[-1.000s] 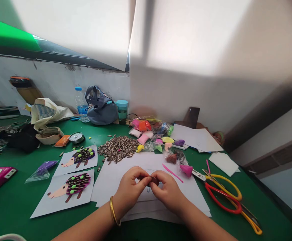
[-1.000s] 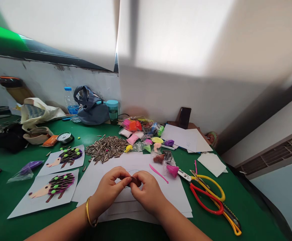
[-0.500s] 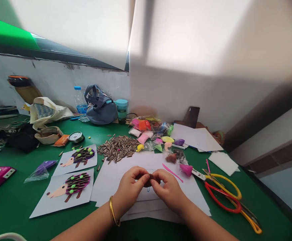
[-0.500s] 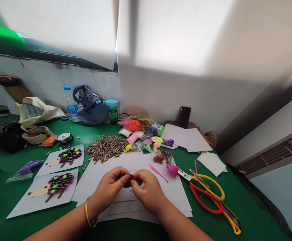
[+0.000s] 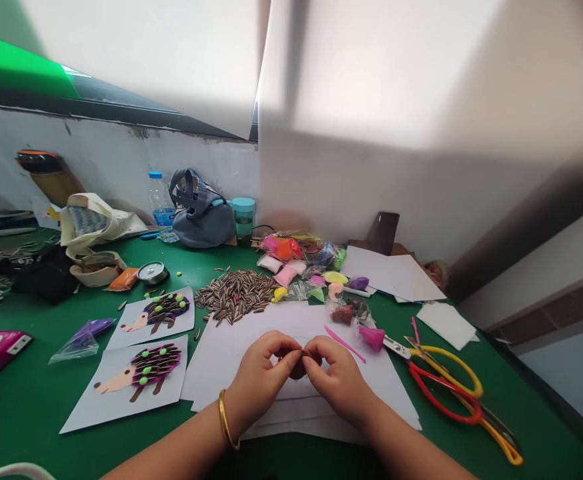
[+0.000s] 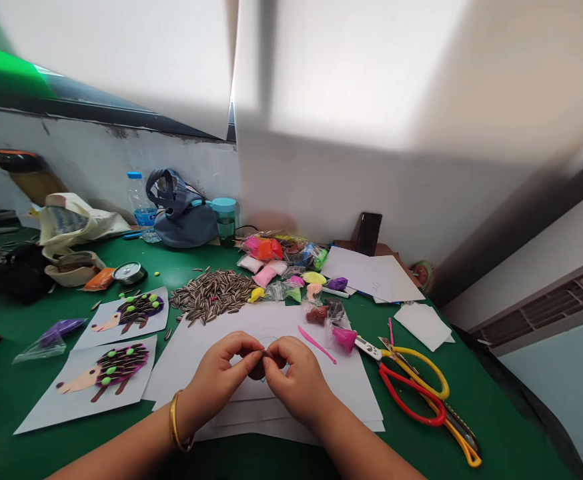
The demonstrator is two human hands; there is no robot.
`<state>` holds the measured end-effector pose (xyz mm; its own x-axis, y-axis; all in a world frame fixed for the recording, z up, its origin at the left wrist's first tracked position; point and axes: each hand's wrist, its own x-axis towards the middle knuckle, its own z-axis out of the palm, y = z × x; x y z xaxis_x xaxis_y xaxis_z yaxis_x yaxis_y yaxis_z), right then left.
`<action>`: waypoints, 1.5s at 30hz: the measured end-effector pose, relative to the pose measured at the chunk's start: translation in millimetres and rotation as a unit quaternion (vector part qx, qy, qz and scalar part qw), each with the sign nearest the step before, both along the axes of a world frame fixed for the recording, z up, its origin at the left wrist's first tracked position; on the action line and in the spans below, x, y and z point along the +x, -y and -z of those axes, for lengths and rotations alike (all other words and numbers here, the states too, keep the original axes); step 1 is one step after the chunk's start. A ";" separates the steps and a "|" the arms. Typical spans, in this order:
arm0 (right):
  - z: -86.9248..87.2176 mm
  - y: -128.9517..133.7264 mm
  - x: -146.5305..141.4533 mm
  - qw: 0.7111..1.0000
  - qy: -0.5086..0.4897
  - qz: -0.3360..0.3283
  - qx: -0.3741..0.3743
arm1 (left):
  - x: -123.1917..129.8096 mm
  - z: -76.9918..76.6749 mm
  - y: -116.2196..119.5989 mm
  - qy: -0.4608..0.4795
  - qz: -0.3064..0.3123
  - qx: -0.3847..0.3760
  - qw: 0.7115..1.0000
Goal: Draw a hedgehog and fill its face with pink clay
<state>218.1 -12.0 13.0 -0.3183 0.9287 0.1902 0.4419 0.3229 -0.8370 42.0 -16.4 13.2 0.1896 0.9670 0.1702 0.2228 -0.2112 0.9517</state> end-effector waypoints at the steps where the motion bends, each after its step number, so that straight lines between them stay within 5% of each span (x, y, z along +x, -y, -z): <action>1: 0.4 -0.4 0.2 1.000 0.000 0.001 0.000 | 0.0 0.2 0.6 0.004 -0.002 -0.003 1.000; 14: 3.0 -2.1 1.9 1.000 -0.011 0.000 0.014 | 1.0 1.8 -2.8 0.074 0.013 -0.063 0.995; 21: 3.9 -1.8 1.5 1.000 -0.014 -0.005 0.020 | -0.3 -0.2 -2.3 0.007 0.011 -0.009 1.000; 45: 1.5 -3.4 -0.2 0.999 -0.005 -0.031 0.033 | -1.1 2.2 -3.0 0.061 -0.016 -0.006 0.998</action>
